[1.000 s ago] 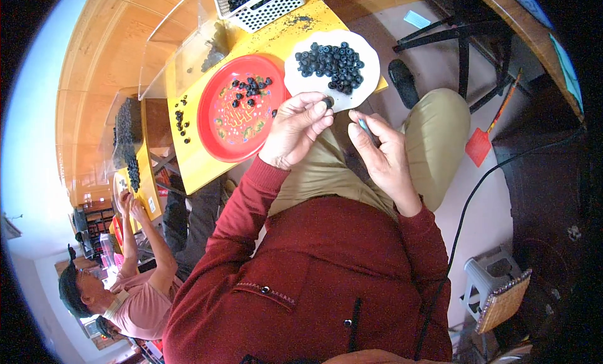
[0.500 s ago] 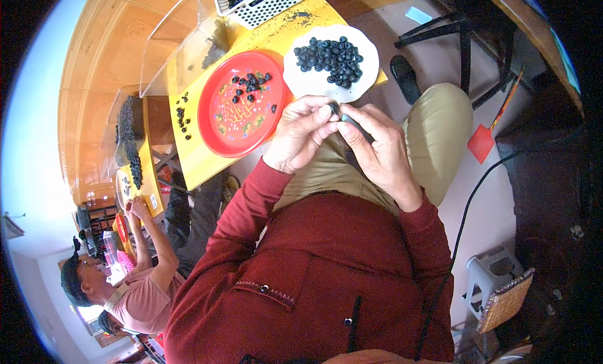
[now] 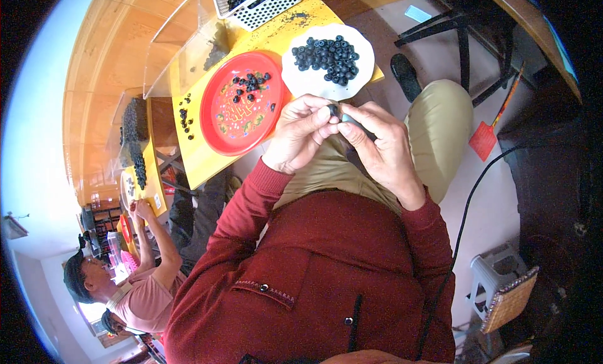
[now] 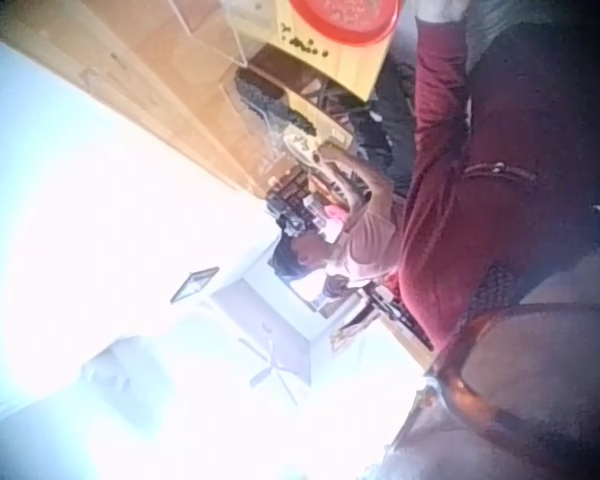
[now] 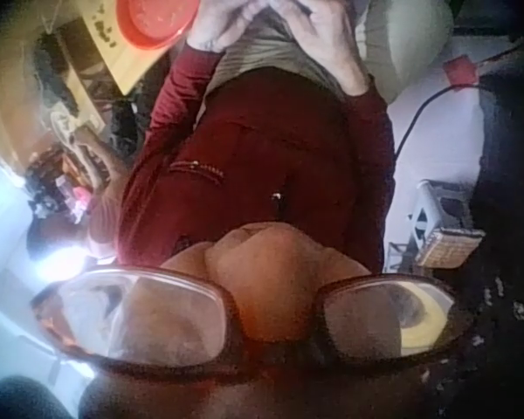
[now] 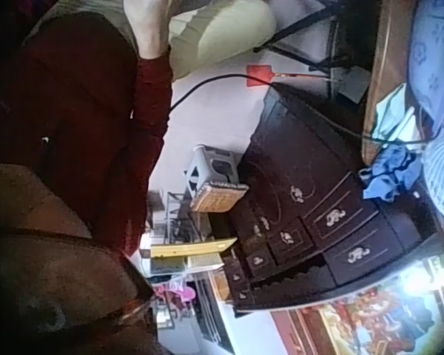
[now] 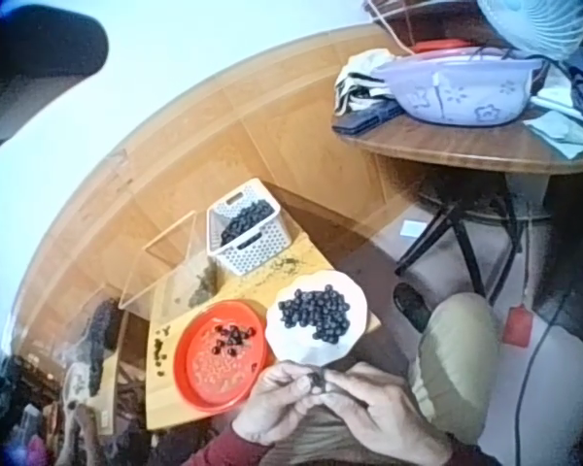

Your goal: The person sorts blueberries by picking them up and moving them between containers or to a different area of a tray, using tweezers.

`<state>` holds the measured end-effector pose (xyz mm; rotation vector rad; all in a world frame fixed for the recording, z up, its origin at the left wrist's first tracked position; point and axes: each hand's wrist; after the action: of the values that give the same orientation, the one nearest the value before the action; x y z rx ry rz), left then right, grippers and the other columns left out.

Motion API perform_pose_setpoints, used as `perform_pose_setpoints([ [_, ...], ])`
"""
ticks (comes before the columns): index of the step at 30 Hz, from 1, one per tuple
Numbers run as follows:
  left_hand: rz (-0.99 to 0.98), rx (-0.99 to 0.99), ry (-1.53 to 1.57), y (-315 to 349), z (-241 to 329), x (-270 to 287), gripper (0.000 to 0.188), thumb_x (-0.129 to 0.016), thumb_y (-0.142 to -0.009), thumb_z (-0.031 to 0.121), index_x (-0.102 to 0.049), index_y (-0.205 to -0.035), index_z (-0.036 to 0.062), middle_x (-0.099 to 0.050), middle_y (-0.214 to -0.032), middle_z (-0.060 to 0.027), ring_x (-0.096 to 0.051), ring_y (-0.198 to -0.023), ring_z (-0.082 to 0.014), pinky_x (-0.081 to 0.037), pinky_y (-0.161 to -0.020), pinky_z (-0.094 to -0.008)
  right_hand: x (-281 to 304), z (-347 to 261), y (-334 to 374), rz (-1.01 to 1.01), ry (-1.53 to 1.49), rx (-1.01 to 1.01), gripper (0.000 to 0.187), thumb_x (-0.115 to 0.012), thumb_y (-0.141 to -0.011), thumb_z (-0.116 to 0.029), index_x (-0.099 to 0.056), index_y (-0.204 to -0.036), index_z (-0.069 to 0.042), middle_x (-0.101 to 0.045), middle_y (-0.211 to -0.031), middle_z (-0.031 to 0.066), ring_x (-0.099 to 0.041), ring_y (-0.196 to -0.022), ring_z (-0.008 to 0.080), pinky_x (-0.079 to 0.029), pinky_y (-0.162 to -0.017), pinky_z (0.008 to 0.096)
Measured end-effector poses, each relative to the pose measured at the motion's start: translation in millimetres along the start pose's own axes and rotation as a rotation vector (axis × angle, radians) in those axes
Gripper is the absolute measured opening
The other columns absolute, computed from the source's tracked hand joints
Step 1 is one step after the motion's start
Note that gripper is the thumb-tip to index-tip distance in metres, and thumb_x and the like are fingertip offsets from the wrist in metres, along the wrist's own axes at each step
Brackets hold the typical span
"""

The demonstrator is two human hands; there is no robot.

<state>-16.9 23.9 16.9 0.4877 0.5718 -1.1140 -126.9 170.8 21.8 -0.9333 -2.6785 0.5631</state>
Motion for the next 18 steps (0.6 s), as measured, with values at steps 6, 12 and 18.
perform_pose_setpoints([
  [6,-0.146,-0.034,-0.014,6.6,6.4,-10.4,0.01,-0.061,-0.089,0.004,-0.063,-0.098,0.0009,-0.064,-0.093,-0.0124,-0.063,-0.083,-0.0167,-0.055,-0.072,-0.028,2.9,8.1,0.3,0.097,0.102,-0.015,0.023,-0.061,-0.09,-0.014,-0.064,-0.106,0.003,-0.062,-0.084,0.0152,-0.062,-0.075,0.0264,-0.049,-0.067,0.0335],
  [12,-0.117,-0.057,-0.124,7.0,10.1,-18.0,0.012,-0.062,-0.089,0.009,-0.064,-0.101,0.0084,-0.056,-0.088,-0.0076,-0.053,-0.079,-0.0146,-0.049,-0.065,-0.0216,18.3,-2.8,-0.5,0.157,-0.054,-0.116,0.027,-0.063,-0.091,-0.017,-0.064,-0.108,0.004,-0.064,-0.087,0.0123,-0.06,-0.076,0.0167,-0.047,-0.068,0.0286],
  [18,-0.094,-0.01,-0.026,7.8,5.3,-16.2,0.011,-0.062,-0.089,0.004,-0.063,-0.1,0.0011,-0.064,-0.101,-0.013,-0.064,-0.084,-0.0172,-0.057,-0.073,-0.0293,6.1,-8.4,3.6,0.115,-0.192,-0.09,0.028,-0.066,-0.088,-0.018,-0.064,-0.105,0.004,-0.064,-0.09,0.012,-0.061,-0.081,0.0161,-0.048,-0.072,0.0283],
])
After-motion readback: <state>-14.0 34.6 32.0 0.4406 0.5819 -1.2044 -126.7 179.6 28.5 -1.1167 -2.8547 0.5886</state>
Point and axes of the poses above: each hand's wrist, its own y-axis away from the middle knuckle, its own x-axis out of the back of the hand, z = x × y
